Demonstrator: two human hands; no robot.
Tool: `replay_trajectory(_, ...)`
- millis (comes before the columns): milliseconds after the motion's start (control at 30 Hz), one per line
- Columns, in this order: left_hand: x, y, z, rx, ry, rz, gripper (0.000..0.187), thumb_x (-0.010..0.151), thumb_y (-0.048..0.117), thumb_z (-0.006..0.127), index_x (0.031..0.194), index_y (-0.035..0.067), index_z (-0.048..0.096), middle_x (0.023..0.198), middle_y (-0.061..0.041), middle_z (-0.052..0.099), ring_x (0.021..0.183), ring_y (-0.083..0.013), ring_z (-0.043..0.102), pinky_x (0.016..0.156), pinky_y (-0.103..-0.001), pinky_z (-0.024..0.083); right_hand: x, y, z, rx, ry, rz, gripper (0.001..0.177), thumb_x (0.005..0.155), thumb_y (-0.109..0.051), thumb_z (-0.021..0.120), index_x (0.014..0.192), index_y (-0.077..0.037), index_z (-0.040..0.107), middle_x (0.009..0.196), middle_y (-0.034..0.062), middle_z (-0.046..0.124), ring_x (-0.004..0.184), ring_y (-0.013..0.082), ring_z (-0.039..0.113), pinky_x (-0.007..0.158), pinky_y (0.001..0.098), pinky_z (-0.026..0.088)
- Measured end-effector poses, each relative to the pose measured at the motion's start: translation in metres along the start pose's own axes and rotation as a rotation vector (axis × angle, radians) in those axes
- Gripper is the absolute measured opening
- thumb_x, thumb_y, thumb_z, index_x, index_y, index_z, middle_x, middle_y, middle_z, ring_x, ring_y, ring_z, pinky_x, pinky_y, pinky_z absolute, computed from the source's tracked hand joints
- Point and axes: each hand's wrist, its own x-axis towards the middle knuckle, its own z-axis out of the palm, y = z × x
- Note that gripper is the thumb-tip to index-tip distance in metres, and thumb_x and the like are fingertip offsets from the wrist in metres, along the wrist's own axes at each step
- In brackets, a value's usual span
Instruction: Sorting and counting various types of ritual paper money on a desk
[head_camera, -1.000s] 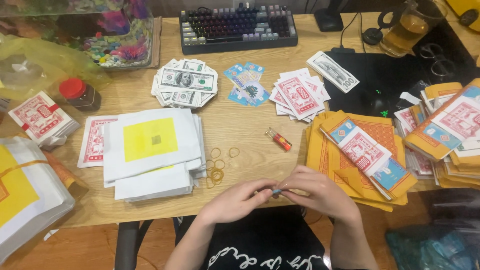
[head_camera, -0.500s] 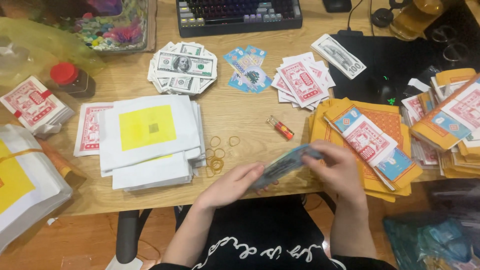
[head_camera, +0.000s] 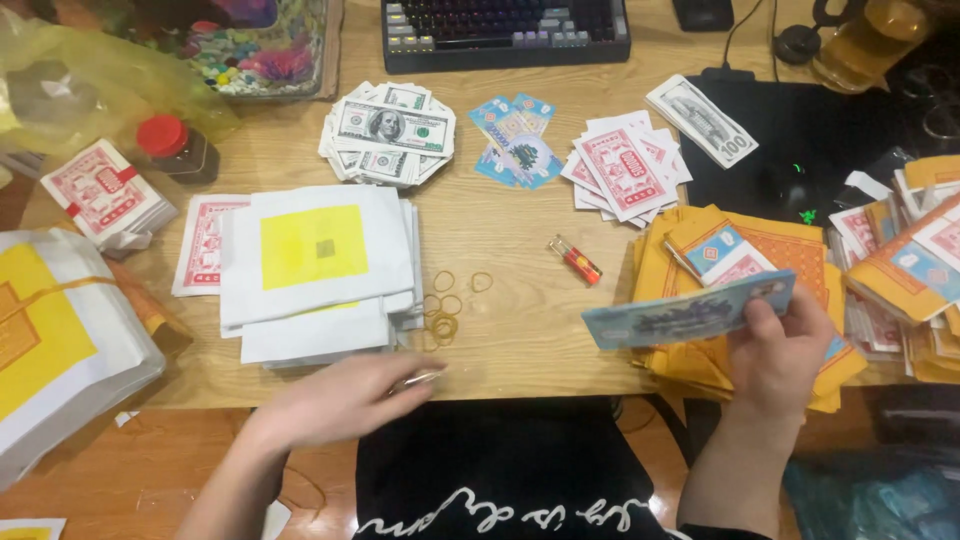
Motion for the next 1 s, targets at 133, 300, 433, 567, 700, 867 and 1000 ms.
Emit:
replay_trajectory(133, -0.095, -0.029, 0.019, 0.124, -0.085, -0.626, 0.035, 0.092, 0.052, 0.046, 0.119, 0.034, 0.060, 0.116, 0.012, 0.072, 0.107, -0.0106, 0.067, 0.091, -0.027, 0.049, -0.006, 0.011, -0.008, -0.114, -0.015, 0.029, 0.023, 0.088, -0.021, 0.073, 0.104, -0.007, 0.063, 0.100, 0.0014, 0.067, 0.093, 0.0117, 0.065, 0.084, 0.0245, 0.055)
replay_trajectory(300, -0.219, -0.181, 0.081, -0.012, 0.195, -1.222, 0.035, 0.089, 0.045, 0.058, 0.122, 0.038, 0.067, 0.087, 0.004, 0.080, 0.076, -0.0097, 0.071, 0.079, -0.022, 0.054, -0.011, 0.017, 0.011, -0.104, -0.111, 0.087, 0.018, 0.089, -0.018, 0.070, 0.098, -0.005, 0.061, 0.088, 0.0022, 0.063, 0.078, 0.0107, 0.060, 0.070, 0.0236, 0.051)
replay_trajectory(433, -0.226, -0.245, 0.106, 0.169, 0.078, -1.594, 0.051, 0.092, 0.055, 0.039, 0.129, 0.029, 0.063, 0.136, -0.002, 0.067, 0.128, -0.0307, 0.059, 0.104, -0.041, 0.040, -0.010, -0.003, 0.037, -0.208, -0.304, 0.048, 0.015, 0.090, -0.016, 0.067, 0.098, -0.004, 0.062, 0.089, 0.0054, 0.062, 0.082, 0.0156, 0.058, 0.074, 0.0268, 0.050)
replay_trajectory(567, -0.181, -0.223, 0.109, 0.190, 0.001, -1.319, 0.045, 0.094, 0.046, 0.041, 0.094, 0.014, 0.074, 0.109, -0.013, 0.073, 0.103, -0.0308, 0.071, 0.090, -0.039, 0.053, -0.008, -0.013, 0.045, -0.330, -0.423, 0.060, 0.011, 0.087, -0.009, 0.066, 0.098, -0.004, 0.064, 0.093, 0.0078, 0.063, 0.089, 0.0193, 0.058, 0.080, 0.0301, 0.049)
replay_trajectory(700, -0.104, -0.117, 0.084, 0.137, 0.131, -0.715, 0.051, 0.085, 0.055, 0.057, 0.120, 0.019, 0.065, 0.132, 0.005, 0.065, 0.121, -0.0137, 0.064, 0.102, -0.027, 0.047, -0.008, -0.036, 0.094, -0.284, -0.608, 0.063, 0.011, 0.084, -0.011, 0.068, 0.089, -0.001, 0.066, 0.085, 0.0115, 0.066, 0.078, 0.0227, 0.061, 0.071, 0.0333, 0.050)
replay_trajectory(867, 0.007, -0.014, 0.068, -0.446, 0.171, 0.160, 0.043, 0.098, 0.030, 0.046, 0.135, 0.008, 0.052, 0.141, -0.008, 0.056, 0.132, -0.0211, 0.050, 0.111, -0.037, 0.034, 0.006, -0.062, 0.168, -0.025, -1.225, 0.004, 0.016, 0.096, -0.010, 0.056, 0.098, 0.003, 0.066, 0.093, 0.0140, 0.066, 0.085, 0.0297, 0.064, 0.080, 0.0396, 0.054)
replay_trajectory(1000, 0.074, -0.049, 0.111, -0.966, -0.111, 0.345, 0.049, 0.096, 0.021, 0.057, 0.137, -0.003, 0.045, 0.139, -0.014, 0.052, 0.126, -0.0201, 0.051, 0.111, -0.036, 0.041, 0.023, -0.058, 0.181, -0.034, -1.347, 0.034, 0.027, 0.101, -0.020, 0.047, 0.101, 0.000, 0.066, 0.098, 0.0101, 0.064, 0.094, 0.0279, 0.059, 0.090, 0.0399, 0.049)
